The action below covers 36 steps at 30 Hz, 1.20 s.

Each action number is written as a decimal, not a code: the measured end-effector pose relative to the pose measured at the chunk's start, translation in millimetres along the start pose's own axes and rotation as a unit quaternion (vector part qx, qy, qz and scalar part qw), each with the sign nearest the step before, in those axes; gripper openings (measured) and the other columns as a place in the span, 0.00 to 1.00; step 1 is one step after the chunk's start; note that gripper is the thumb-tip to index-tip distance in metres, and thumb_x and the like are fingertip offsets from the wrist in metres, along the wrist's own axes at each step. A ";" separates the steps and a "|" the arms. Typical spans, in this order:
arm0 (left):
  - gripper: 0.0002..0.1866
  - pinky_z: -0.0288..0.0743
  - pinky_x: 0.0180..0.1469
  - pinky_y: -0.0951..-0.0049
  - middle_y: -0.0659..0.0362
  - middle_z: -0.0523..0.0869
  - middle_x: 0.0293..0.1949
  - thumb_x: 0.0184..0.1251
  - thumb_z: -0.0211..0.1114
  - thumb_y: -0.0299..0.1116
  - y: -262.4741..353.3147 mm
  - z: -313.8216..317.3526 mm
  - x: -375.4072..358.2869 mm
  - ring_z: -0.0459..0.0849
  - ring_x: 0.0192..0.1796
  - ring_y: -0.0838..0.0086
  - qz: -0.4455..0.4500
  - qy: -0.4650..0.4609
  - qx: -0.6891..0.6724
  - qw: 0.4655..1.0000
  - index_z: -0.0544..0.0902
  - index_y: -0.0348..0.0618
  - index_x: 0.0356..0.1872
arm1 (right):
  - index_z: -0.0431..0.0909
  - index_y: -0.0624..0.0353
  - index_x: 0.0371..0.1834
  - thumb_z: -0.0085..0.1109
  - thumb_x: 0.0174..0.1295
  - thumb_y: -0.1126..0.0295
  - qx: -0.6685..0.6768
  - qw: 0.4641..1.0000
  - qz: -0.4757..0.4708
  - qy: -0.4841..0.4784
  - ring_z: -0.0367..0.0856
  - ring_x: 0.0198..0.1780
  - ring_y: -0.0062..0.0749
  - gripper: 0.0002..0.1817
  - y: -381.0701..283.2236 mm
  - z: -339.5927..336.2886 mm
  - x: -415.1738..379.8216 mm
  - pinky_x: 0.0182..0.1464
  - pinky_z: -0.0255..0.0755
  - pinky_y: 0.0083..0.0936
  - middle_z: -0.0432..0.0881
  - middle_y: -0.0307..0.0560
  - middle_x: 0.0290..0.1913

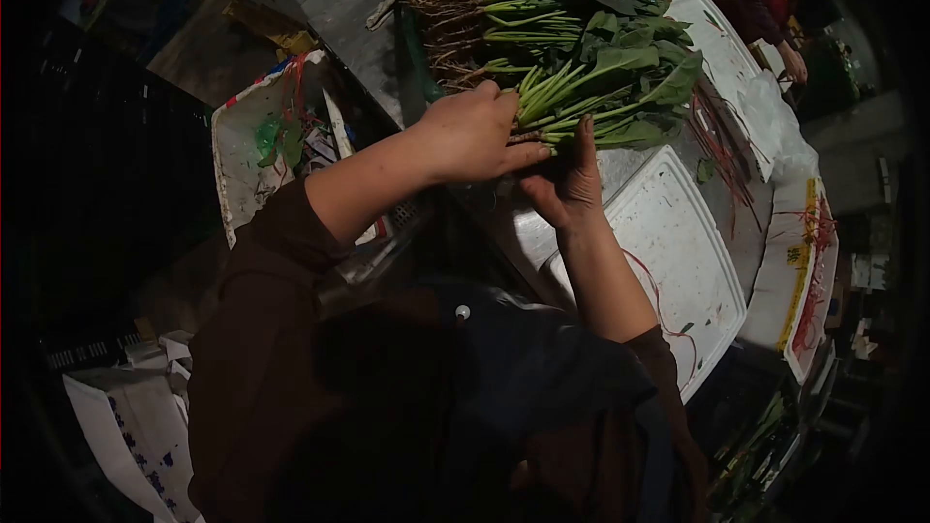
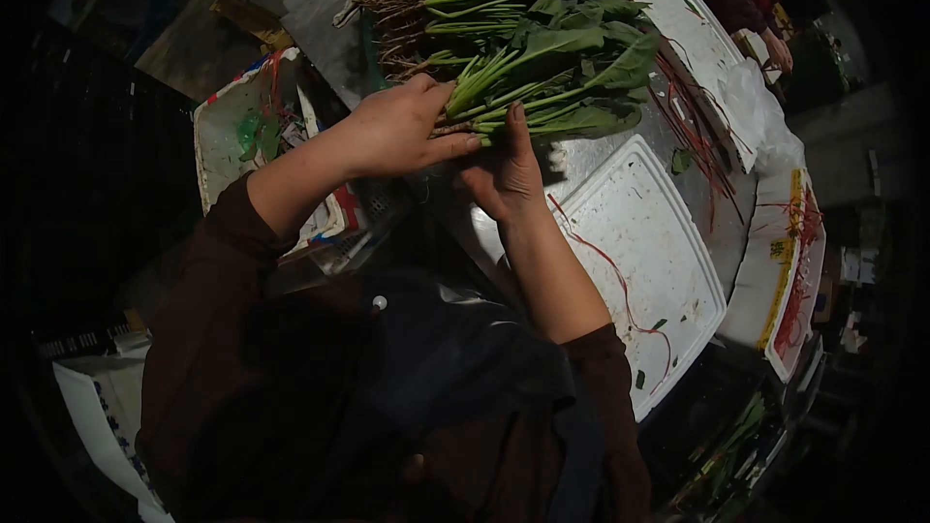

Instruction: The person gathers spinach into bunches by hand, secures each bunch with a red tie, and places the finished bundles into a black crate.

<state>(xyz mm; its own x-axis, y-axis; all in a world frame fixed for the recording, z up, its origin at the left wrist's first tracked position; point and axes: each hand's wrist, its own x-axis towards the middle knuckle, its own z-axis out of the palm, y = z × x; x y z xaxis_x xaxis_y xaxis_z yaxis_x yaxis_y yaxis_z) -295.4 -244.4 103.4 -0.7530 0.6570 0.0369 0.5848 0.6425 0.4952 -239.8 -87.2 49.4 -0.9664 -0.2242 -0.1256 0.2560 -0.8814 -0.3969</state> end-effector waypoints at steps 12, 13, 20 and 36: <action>0.44 0.60 0.64 0.52 0.37 0.71 0.58 0.55 0.62 0.59 19.9 14.6 -24.7 0.67 0.62 0.45 0.088 0.159 0.214 0.960 0.66 0.28 0.61 | 0.69 0.56 0.60 0.56 0.64 0.56 -0.134 0.986 -0.058 0.082 0.74 0.58 0.37 0.24 6.0 7.9 -11.7 0.61 0.69 0.36 0.75 0.47 0.57; 0.44 0.60 0.64 0.52 0.37 0.71 0.58 0.55 0.62 0.59 17.6 15.8 -23.5 0.67 0.62 0.45 0.089 0.157 0.214 0.960 0.66 0.28 0.61 | 0.69 0.56 0.60 0.56 0.64 0.56 -0.132 0.986 -0.058 0.083 0.74 0.58 0.37 0.24 5.4 10.1 -11.8 0.61 0.69 0.36 0.75 0.47 0.57; 0.44 0.59 0.64 0.51 0.36 0.69 0.59 0.55 0.63 0.56 16.4 37.2 -17.6 0.68 0.62 0.45 0.103 0.092 0.112 0.984 0.64 0.24 0.60 | 0.71 0.60 0.57 0.58 0.63 0.60 -0.087 0.992 -0.056 0.074 0.77 0.53 0.36 0.22 -5.1 -10.3 -12.0 0.58 0.71 0.35 0.78 0.47 0.53; 0.39 0.72 0.55 0.59 0.38 0.71 0.56 0.52 0.69 0.43 72.8 66.3 -23.8 0.75 0.52 0.49 0.152 0.092 -0.026 0.984 0.64 0.25 0.59 | 0.72 0.57 0.58 0.61 0.59 0.50 0.014 0.992 -0.093 0.085 0.74 0.59 0.42 0.29 -21.2 -38.8 -76.4 0.63 0.67 0.42 0.77 0.47 0.57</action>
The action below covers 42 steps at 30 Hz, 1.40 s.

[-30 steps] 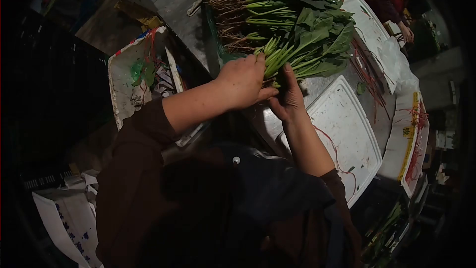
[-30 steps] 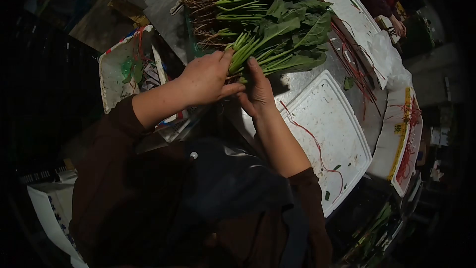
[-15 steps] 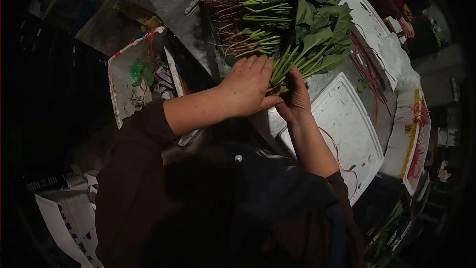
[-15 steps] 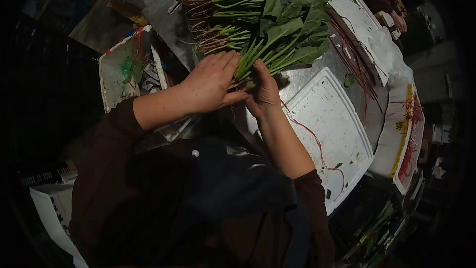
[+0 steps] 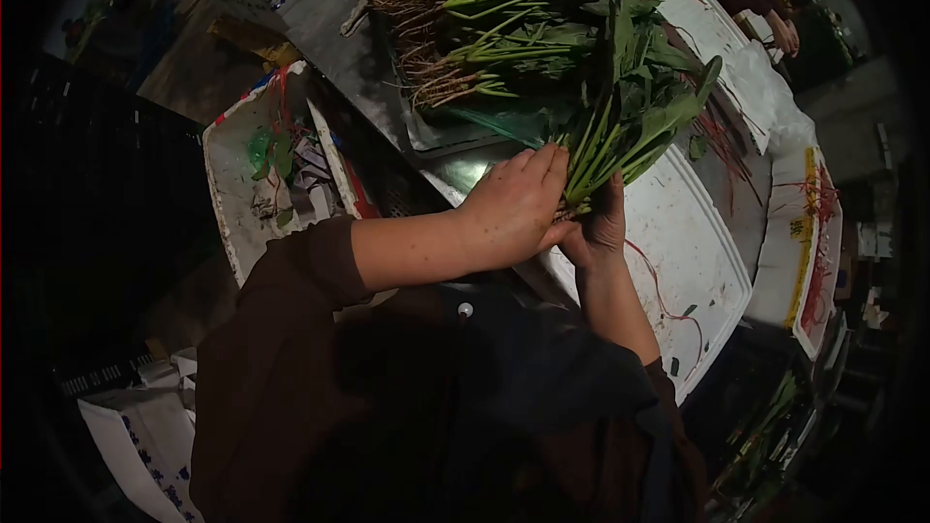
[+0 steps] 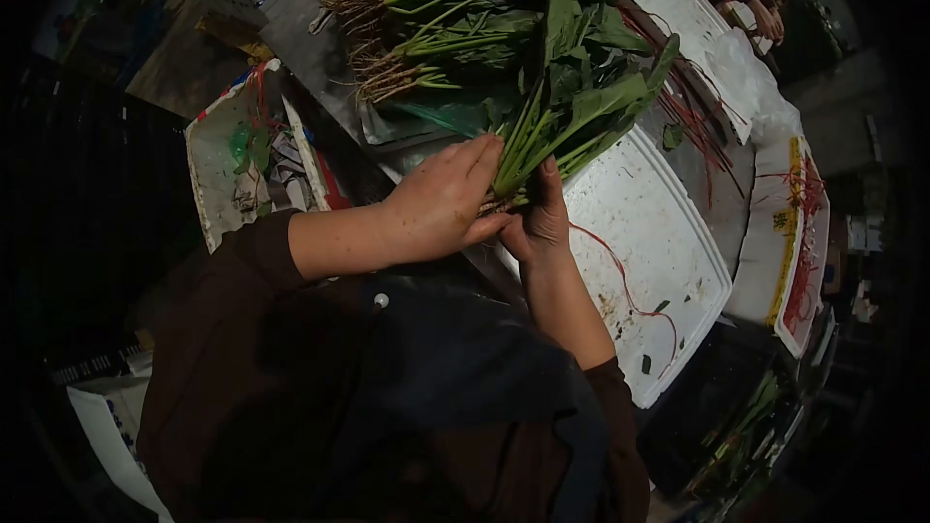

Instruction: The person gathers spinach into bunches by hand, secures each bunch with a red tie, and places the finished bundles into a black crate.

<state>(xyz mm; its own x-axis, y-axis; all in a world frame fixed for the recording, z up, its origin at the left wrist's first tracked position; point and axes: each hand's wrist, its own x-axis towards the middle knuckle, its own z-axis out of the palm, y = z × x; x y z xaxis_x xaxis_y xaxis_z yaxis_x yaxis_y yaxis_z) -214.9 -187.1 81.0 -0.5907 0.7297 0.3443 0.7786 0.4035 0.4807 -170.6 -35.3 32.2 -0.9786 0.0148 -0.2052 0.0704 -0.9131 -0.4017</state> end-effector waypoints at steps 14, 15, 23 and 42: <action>0.28 0.71 0.54 0.60 0.50 0.78 0.50 0.60 0.64 0.48 -54.0 -31.0 44.3 0.76 0.53 0.55 -0.029 0.195 0.139 0.971 0.72 0.44 0.58 | 0.68 0.60 0.60 0.66 0.53 0.52 0.130 0.986 0.082 -0.068 0.73 0.58 0.49 0.35 -5.8 -51.0 8.4 0.61 0.68 0.51 0.71 0.55 0.62; 0.25 0.74 0.47 0.60 0.53 0.80 0.45 0.58 0.65 0.45 -77.7 -28.7 52.7 0.78 0.48 0.57 -0.028 0.249 0.228 0.941 0.74 0.44 0.53 | 0.67 0.60 0.61 0.67 0.52 0.52 0.122 0.987 0.074 -0.069 0.73 0.58 0.49 0.36 -6.0 -51.4 8.2 0.61 0.68 0.50 0.70 0.57 0.63; 0.09 0.76 0.31 0.60 0.56 0.81 0.30 0.61 0.62 0.37 -65.6 -32.0 45.4 0.82 0.34 0.60 -0.049 0.152 0.222 0.962 0.75 0.45 0.34 | 0.67 0.60 0.62 0.72 0.49 0.59 0.174 0.980 0.065 -0.069 0.65 0.66 0.50 0.38 -13.3 -34.8 -2.7 0.64 0.66 0.47 0.62 0.66 0.67; 0.07 0.73 0.18 0.69 0.56 0.79 0.17 0.60 0.56 0.32 58.7 49.7 28.5 0.82 0.20 0.64 0.101 0.045 0.030 0.993 0.73 0.38 0.33 | 0.66 0.66 0.63 0.69 0.50 0.55 0.095 0.990 -0.081 -0.065 0.68 0.64 0.51 0.40 -53.4 -70.4 -60.5 0.68 0.61 0.45 0.70 0.60 0.62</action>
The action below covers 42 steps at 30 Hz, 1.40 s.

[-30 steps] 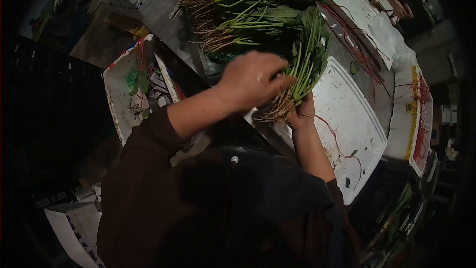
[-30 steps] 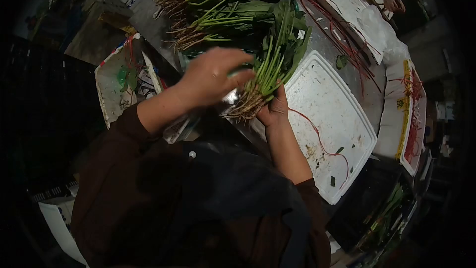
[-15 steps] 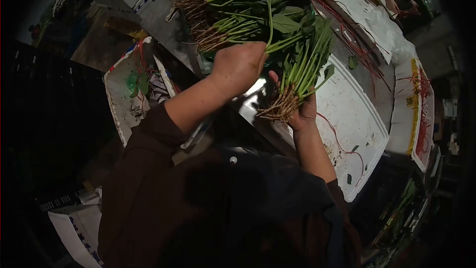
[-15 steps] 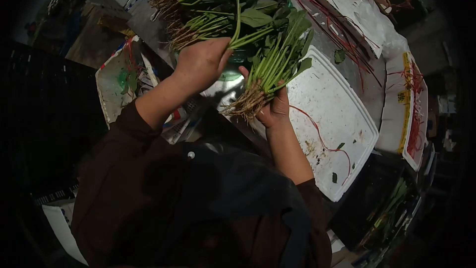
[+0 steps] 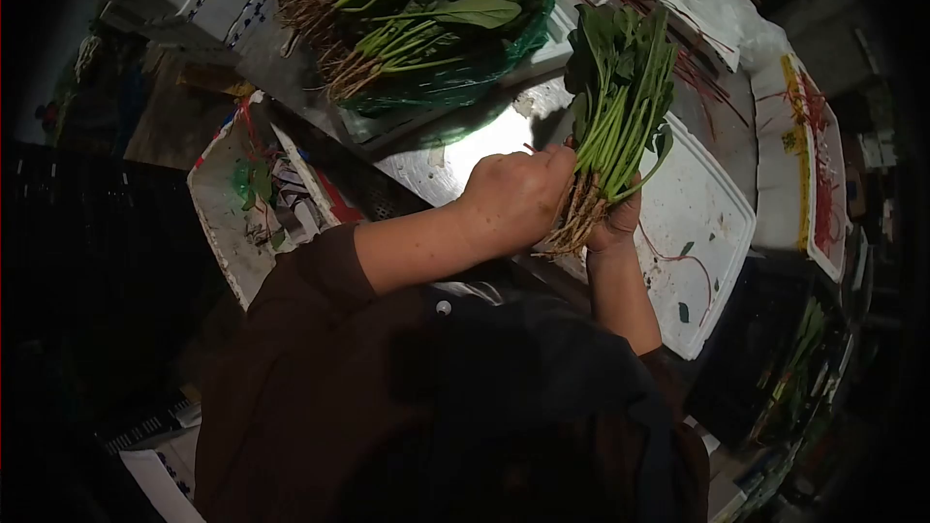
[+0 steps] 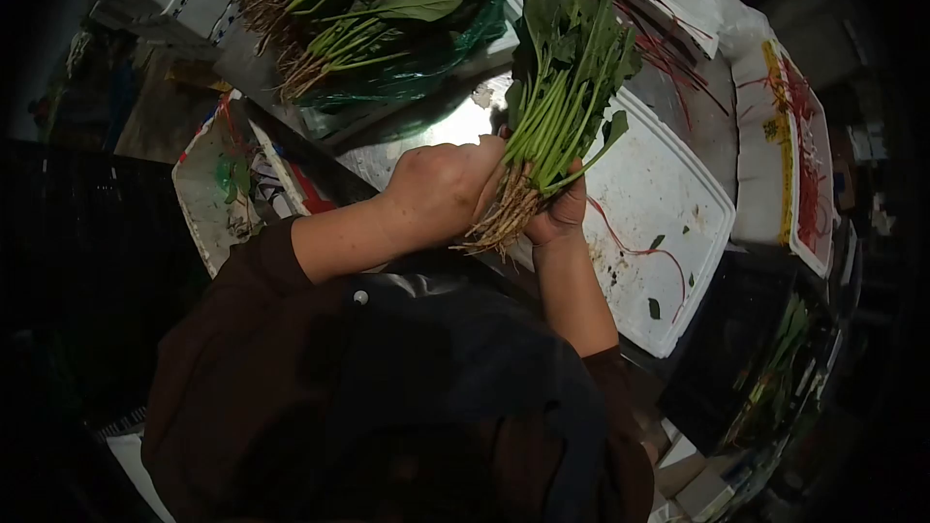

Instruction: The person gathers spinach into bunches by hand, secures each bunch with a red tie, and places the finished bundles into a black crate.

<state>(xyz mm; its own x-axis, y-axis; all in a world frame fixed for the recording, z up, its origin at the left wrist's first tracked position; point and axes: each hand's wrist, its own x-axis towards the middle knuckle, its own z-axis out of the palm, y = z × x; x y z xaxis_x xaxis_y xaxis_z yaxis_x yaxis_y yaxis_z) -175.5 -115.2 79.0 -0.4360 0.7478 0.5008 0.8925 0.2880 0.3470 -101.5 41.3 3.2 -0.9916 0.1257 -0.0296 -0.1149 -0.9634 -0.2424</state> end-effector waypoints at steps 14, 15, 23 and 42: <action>0.13 0.74 0.37 0.52 0.45 0.82 0.30 0.65 0.54 0.40 74.4 143.0 -6.6 0.82 0.35 0.47 -0.073 -0.290 -0.309 0.903 0.74 0.42 0.43 | 0.74 0.68 0.48 0.60 0.56 0.67 -0.395 0.825 -0.106 0.390 0.81 0.39 0.31 0.19 -87.6 -38.3 -132.0 0.41 0.74 0.27 0.81 0.46 0.41; 0.13 0.74 0.38 0.52 0.45 0.82 0.31 0.65 0.55 0.39 68.6 160.0 -12.2 0.81 0.36 0.47 -0.082 -0.331 -0.270 0.900 0.73 0.43 0.44 | 0.74 0.67 0.48 0.61 0.54 0.68 -0.404 0.804 -0.066 0.431 0.79 0.39 0.30 0.20 -86.3 -43.6 -128.5 0.39 0.73 0.25 0.80 0.46 0.41; 0.14 0.74 0.44 0.53 0.45 0.83 0.36 0.63 0.56 0.40 72.8 172.2 4.1 0.81 0.42 0.49 -0.117 -0.363 -0.207 0.901 0.75 0.42 0.44 | 0.75 0.68 0.48 0.62 0.54 0.63 -0.498 0.769 -0.087 0.393 0.79 0.38 0.29 0.22 -106.0 -60.9 -112.2 0.41 0.73 0.25 0.81 0.47 0.39; 0.13 0.75 0.41 0.60 0.55 0.85 0.33 0.61 0.61 0.45 -3.7 90.3 -7.4 0.83 0.39 0.58 -0.157 -0.349 -0.164 0.909 0.80 0.49 0.39 | 0.69 0.62 0.61 0.58 0.63 0.55 -0.858 0.340 -0.013 0.385 0.83 0.43 0.44 0.29 -135.1 40.1 -101.4 0.45 0.75 0.36 0.82 0.55 0.47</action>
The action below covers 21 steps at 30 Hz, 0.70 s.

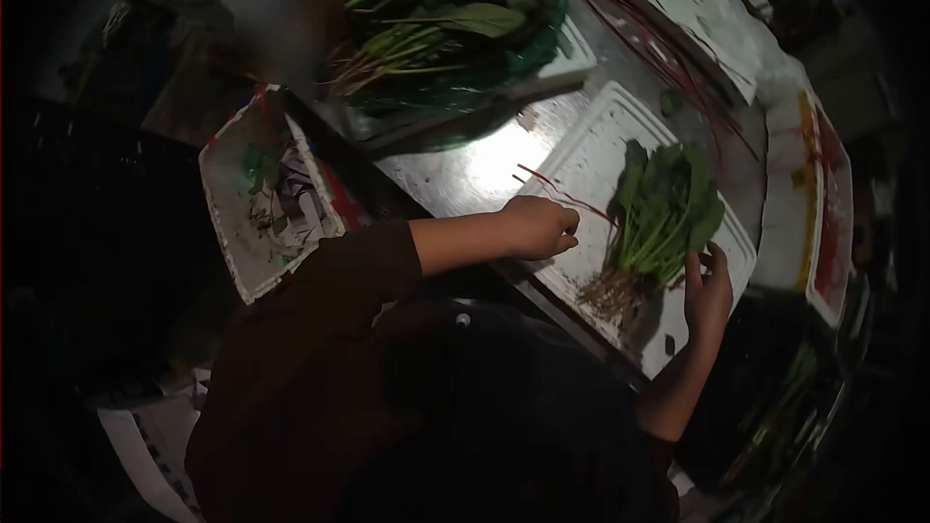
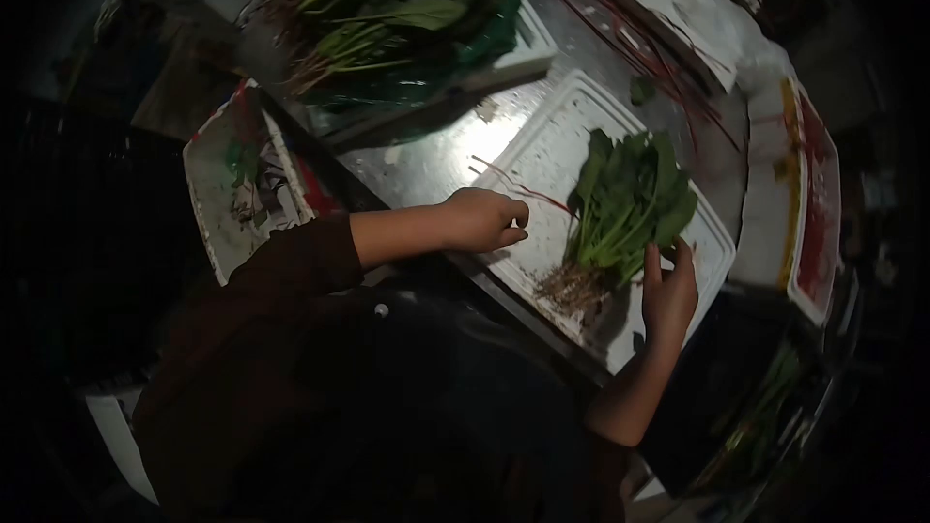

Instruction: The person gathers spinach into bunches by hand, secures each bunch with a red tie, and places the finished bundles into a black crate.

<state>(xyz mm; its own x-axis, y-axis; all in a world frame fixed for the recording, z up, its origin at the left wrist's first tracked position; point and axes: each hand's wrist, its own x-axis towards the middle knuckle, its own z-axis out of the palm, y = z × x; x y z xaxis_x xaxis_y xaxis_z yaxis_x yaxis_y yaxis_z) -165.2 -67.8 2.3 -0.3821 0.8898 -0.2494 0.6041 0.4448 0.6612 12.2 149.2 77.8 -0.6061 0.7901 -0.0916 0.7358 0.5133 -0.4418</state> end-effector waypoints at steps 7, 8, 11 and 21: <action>0.10 0.76 0.38 0.66 0.56 0.84 0.33 0.62 0.63 0.38 -53.9 -112.8 -86.9 0.83 0.37 0.63 -0.010 0.271 -0.038 0.962 0.80 0.45 0.39 | 0.71 0.57 0.58 0.63 0.58 0.64 0.063 0.937 -0.343 -0.023 0.81 0.47 0.44 0.24 -144.2 41.4 20.6 0.46 0.74 0.35 0.80 0.53 0.49; 0.10 0.76 0.39 0.67 0.55 0.84 0.34 0.62 0.63 0.37 -63.7 -129.5 -99.5 0.84 0.37 0.64 -0.023 0.308 -0.049 0.950 0.80 0.44 0.40 | 0.71 0.56 0.58 0.63 0.58 0.64 0.061 0.911 -0.407 -0.004 0.80 0.48 0.46 0.24 -169.3 49.5 22.7 0.47 0.74 0.35 0.80 0.54 0.48; 0.12 0.76 0.43 0.68 0.52 0.82 0.39 0.61 0.63 0.33 -91.4 -173.1 -134.8 0.83 0.42 0.63 -0.070 0.383 -0.066 0.919 0.79 0.40 0.44 | 0.69 0.58 0.58 0.64 0.53 0.68 0.004 0.833 -0.549 0.070 0.75 0.53 0.48 0.28 -255.3 67.9 28.5 0.52 0.71 0.35 0.78 0.54 0.51; 0.20 0.73 0.51 0.60 0.50 0.78 0.47 0.57 0.64 0.32 -201.7 -301.5 -132.7 0.78 0.51 0.56 -0.015 0.615 0.050 0.787 0.74 0.47 0.52 | 0.54 0.55 0.71 0.56 0.54 0.64 -0.180 0.649 -0.714 0.190 0.57 0.71 0.45 0.39 -449.9 158.4 51.7 0.69 0.52 0.43 0.59 0.50 0.71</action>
<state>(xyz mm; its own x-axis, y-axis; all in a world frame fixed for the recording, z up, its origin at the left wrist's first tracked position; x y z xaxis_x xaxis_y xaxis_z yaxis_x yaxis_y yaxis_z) -447.1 -306.4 115.4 -0.7476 0.1335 0.6506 0.6104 0.5244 0.5937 -398.0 -94.0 130.4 -0.6804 -0.5869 0.4388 -0.4297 0.8046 0.4099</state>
